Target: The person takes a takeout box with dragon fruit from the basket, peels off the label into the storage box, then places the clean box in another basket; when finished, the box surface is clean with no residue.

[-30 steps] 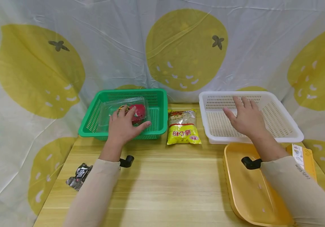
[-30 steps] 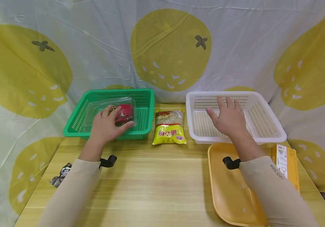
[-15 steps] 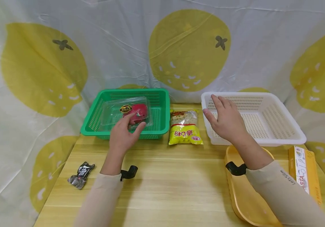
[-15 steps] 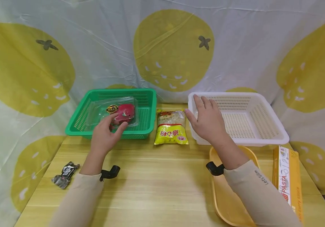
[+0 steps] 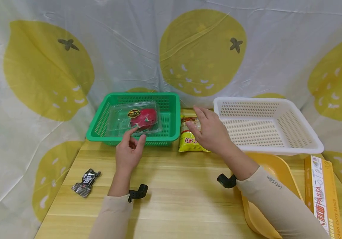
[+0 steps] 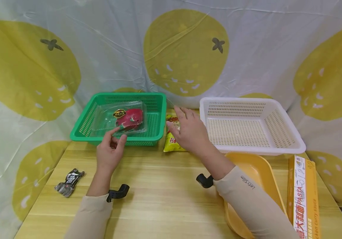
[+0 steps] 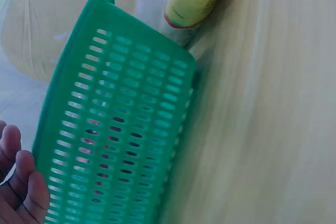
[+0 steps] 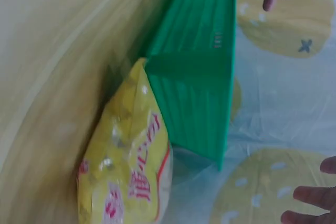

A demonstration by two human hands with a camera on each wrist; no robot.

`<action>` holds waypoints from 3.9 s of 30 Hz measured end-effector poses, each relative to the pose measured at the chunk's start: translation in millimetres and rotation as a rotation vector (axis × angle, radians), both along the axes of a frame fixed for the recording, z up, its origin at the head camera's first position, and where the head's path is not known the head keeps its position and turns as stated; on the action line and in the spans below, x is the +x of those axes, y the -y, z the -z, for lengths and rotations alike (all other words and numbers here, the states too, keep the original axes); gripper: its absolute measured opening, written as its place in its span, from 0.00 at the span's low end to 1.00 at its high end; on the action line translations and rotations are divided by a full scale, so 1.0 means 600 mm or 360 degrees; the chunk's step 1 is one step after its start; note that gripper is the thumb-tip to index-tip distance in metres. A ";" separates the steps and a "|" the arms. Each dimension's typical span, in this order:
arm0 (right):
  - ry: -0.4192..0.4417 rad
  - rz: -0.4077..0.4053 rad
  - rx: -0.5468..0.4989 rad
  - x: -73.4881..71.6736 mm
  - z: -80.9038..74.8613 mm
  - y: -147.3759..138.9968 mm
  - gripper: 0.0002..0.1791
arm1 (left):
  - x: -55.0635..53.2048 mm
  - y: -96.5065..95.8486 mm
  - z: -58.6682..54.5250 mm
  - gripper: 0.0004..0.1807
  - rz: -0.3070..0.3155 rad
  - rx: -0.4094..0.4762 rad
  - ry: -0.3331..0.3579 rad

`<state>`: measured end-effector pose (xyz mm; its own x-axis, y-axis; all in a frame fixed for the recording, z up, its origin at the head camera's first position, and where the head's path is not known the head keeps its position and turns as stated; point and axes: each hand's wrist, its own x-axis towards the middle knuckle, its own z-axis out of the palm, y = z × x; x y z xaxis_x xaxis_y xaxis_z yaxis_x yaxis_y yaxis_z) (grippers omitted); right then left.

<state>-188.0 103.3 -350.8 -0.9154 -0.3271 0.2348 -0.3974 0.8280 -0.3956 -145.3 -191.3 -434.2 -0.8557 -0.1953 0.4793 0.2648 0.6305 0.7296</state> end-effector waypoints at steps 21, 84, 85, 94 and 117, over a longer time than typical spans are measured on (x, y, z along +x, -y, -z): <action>0.0204 -0.0153 -0.0485 -0.025 0.062 0.163 0.34 | -0.026 -0.002 0.069 0.31 -0.0357 0.0705 0.0091; 0.0873 -0.0247 -0.0889 -0.143 0.089 0.245 0.23 | -0.013 -0.029 0.035 0.23 -0.0306 0.0820 0.0021; 0.0873 -0.0240 -0.0896 -0.143 0.087 0.244 0.22 | -0.013 -0.029 0.035 0.23 -0.0302 0.0820 0.0026; 0.0706 -0.0109 -0.0858 -0.132 0.065 0.234 0.19 | -0.014 -0.027 0.039 0.23 -0.0300 0.0845 0.0038; 0.0426 0.0219 -0.0937 -0.061 -0.045 0.144 0.17 | -0.012 -0.024 0.036 0.25 -0.0247 0.0839 0.0066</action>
<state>-224.8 17.0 -323.7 -0.9913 -0.0892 0.0971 -0.1281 0.4792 -0.8683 -152.5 -177.1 -455.8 -0.8136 -0.5254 0.2490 0.1623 0.2060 0.9650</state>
